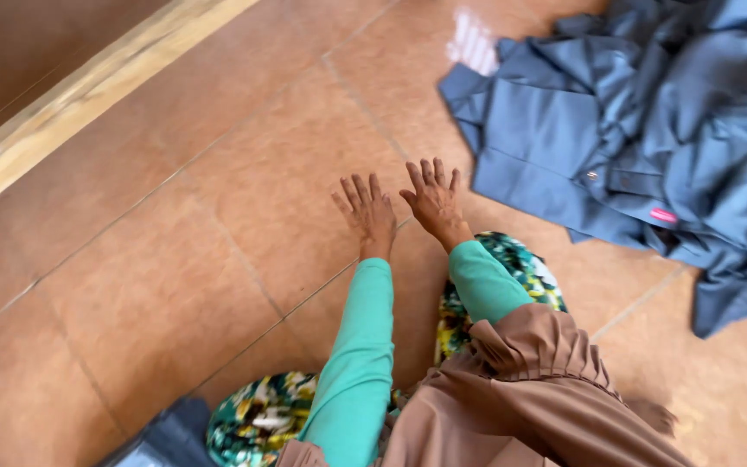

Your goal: The person sits on a tiled floor and folds several pairs of grey trousers by hand. They smooth the fabric, fold the legs together, and then fold the trousers into neat rectangles, stacking them on the floor.

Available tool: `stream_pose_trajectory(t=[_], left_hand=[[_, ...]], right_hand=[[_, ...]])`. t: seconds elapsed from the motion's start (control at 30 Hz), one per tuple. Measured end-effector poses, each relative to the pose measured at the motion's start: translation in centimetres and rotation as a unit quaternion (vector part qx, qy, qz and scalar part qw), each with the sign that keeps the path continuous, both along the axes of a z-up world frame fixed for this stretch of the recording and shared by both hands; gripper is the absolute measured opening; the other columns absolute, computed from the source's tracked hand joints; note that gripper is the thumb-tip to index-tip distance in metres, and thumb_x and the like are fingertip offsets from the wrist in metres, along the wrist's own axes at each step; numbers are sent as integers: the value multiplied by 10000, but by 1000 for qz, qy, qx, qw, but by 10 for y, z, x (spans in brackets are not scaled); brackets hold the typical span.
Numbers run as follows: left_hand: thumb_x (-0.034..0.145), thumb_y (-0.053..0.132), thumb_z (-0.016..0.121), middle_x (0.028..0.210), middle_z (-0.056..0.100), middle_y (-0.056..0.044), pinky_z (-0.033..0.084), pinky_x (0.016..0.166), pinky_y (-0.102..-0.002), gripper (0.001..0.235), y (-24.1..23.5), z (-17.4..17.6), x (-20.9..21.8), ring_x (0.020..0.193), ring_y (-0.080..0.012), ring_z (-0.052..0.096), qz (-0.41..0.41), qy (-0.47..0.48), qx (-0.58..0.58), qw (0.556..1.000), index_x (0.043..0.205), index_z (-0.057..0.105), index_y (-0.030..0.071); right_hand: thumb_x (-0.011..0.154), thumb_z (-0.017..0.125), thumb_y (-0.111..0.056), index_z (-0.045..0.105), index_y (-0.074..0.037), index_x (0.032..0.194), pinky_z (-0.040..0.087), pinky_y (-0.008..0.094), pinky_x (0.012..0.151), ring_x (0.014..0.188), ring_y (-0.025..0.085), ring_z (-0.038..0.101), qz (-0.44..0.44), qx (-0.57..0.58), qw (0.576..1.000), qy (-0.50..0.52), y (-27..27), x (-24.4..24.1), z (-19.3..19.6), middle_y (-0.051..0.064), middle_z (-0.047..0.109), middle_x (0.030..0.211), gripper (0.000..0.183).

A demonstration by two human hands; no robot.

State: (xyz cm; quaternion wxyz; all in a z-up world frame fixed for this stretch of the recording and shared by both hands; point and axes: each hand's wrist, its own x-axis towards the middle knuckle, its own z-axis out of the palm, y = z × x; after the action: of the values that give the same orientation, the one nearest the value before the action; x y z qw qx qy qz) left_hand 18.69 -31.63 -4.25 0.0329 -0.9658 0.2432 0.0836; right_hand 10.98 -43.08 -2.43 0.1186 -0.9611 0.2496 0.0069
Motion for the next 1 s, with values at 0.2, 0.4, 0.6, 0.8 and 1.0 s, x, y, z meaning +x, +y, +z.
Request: stream_pose_trajectory(t=[0.2,0.4,0.6,0.8,1.0], left_hand=[[1050,449,411,1645,338,-162,-2,1243,-680,596,-130,5,-75,1570,-392,141,-143,-32,-58,988,1593,358,209],[1051,452,402,1635,370,-148,-11,1249,-666,585,-209,14,-159,1573,-364,163,-240,-19,-84,967,1589,357,227],[1063,481,344,1640,331,-162,163,1221,-676,622,-247,-7,-225,1539,-404,258,-307,136,-107,936,1630,228,254],[1068,625,289,1522,519,-185,403,1165,-492,679,-253,-44,-230,1403,-357,507,-212,446,-181,851,1552,449,177],[1044,638,454,1305,658,-265,583,920,-503,700,-249,-57,-195,1152,-403,682,-9,541,-350,765,1470,549,90]], right_hand=[[1080,339,-598,260,-244,1624,136,678,1184,1549,371,232,-105,26,994,29,-111,-86,-30,160,387,1608,654],[1075,361,-601,288,-257,1622,119,682,1187,1558,342,239,-217,13,976,29,-200,-180,-39,139,389,1625,650],[814,914,-164,340,-242,1636,207,804,1093,1544,478,100,-424,-179,888,-8,-249,-284,32,252,85,1702,1006],[749,641,115,335,-113,1603,498,576,963,1160,491,575,-472,-78,862,-171,-331,-360,-38,258,496,1378,935],[659,534,91,628,-135,1448,507,453,987,1132,372,670,-310,-41,890,-331,-309,-276,-89,184,710,1215,827]])
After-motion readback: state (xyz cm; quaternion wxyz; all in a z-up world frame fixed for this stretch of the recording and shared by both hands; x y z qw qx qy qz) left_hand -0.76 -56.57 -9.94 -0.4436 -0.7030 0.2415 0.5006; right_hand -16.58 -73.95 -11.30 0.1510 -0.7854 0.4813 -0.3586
